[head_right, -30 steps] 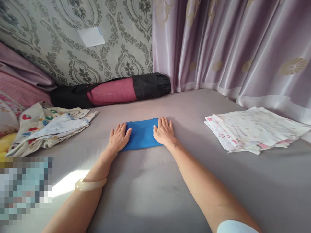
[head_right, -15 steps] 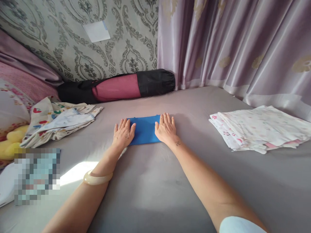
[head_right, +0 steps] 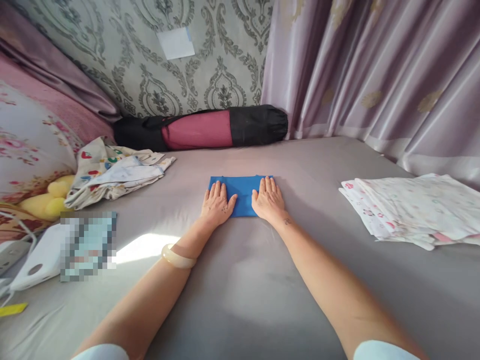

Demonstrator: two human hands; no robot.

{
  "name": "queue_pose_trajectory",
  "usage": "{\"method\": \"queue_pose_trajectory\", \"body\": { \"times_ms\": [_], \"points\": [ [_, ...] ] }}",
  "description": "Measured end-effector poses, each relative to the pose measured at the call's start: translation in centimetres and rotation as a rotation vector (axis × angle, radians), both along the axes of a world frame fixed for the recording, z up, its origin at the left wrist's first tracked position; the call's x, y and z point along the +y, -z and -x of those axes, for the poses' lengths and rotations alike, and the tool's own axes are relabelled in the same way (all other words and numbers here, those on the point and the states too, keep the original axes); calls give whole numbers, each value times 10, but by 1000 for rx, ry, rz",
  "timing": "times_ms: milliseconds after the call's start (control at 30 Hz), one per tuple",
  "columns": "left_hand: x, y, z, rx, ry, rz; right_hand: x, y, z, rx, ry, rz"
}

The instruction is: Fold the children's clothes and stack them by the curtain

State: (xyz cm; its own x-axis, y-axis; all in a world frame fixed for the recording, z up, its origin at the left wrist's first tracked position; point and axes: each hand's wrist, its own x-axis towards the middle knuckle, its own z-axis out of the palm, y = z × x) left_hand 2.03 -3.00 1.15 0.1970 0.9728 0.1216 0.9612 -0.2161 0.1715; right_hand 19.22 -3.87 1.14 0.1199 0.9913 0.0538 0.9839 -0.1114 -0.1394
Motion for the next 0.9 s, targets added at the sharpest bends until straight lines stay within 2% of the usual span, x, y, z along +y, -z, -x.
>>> {"method": "queue_pose_trajectory", "body": {
  "times_ms": [133,267,400,533,633,800,900],
  "points": [
    [3,-5,6,-141,0,-69,2,-8,9,-62,-5,-15],
    [13,-10,19,-345,-134,-154,3,-15,40,-38,-124,-71],
    [22,-8,33,-472,-235,-192,3,-8,67,13,-209,-37],
    [30,-3,41,-619,-255,-227,5,4,71,-14,-199,-23],
    [36,-2,45,-778,-303,-200,7,6,69,-33,-202,-5],
    [39,-6,53,-1027,-434,-99,12,-7,76,-27,-176,74],
    [40,-8,55,-1088,-469,-92,18,-14,89,-11,-211,11]
  ]
}}
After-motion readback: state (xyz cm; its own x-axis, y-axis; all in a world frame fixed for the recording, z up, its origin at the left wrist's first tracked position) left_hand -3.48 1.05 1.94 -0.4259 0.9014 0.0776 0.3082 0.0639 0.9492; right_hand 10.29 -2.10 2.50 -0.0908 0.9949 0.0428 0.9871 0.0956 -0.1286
